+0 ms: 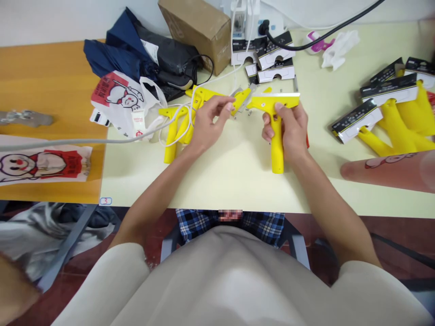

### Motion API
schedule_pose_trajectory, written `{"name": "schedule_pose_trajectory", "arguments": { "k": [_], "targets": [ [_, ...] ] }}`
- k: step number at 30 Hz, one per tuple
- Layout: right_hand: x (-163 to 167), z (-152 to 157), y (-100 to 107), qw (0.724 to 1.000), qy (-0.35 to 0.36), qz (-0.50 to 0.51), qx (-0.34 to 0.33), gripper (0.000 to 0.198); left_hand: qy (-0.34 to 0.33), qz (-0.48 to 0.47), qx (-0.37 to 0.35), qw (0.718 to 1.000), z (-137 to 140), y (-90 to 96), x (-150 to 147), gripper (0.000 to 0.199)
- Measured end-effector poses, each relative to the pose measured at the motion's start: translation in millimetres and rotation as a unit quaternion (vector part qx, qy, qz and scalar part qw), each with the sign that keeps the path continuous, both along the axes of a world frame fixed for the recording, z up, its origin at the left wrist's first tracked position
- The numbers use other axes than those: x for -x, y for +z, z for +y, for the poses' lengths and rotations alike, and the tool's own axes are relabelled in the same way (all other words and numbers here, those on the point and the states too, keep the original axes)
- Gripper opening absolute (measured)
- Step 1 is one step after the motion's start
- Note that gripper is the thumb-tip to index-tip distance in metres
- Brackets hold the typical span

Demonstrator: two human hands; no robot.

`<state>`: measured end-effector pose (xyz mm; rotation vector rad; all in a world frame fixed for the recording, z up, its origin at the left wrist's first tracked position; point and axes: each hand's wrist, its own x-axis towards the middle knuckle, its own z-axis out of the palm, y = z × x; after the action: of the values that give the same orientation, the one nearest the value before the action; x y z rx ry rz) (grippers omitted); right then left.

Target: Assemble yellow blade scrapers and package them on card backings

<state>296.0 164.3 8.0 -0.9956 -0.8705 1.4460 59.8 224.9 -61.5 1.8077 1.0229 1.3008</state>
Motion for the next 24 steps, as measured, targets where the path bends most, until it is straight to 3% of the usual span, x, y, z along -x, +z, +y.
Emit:
{"name": "schedule_pose_trajectory", "arguments": {
  "k": [5,11,18,24],
  "targets": [
    [-16,10,-2,0.999,-0.04,0.014,-0.025,0.061,-0.028,0.186,-0.123,0.974,23,-25.8,7,0.066],
    [-10,11,-7,0.999,-0.02,-0.033,-0.006,0.061,-0.009,0.185,-0.13,0.974,26,-42.3,13,0.058],
    [4,-2,-4,1.0,0.015,0.001,0.019,0.062,0.011,0.227,-0.099,0.969,24,-42.2,16,0.057],
    [15,-7,-8,0.999,0.038,-0.001,0.034,0.052,0.028,0.182,-0.085,0.979,22,-42.4,15,0.053]
  ]
}}
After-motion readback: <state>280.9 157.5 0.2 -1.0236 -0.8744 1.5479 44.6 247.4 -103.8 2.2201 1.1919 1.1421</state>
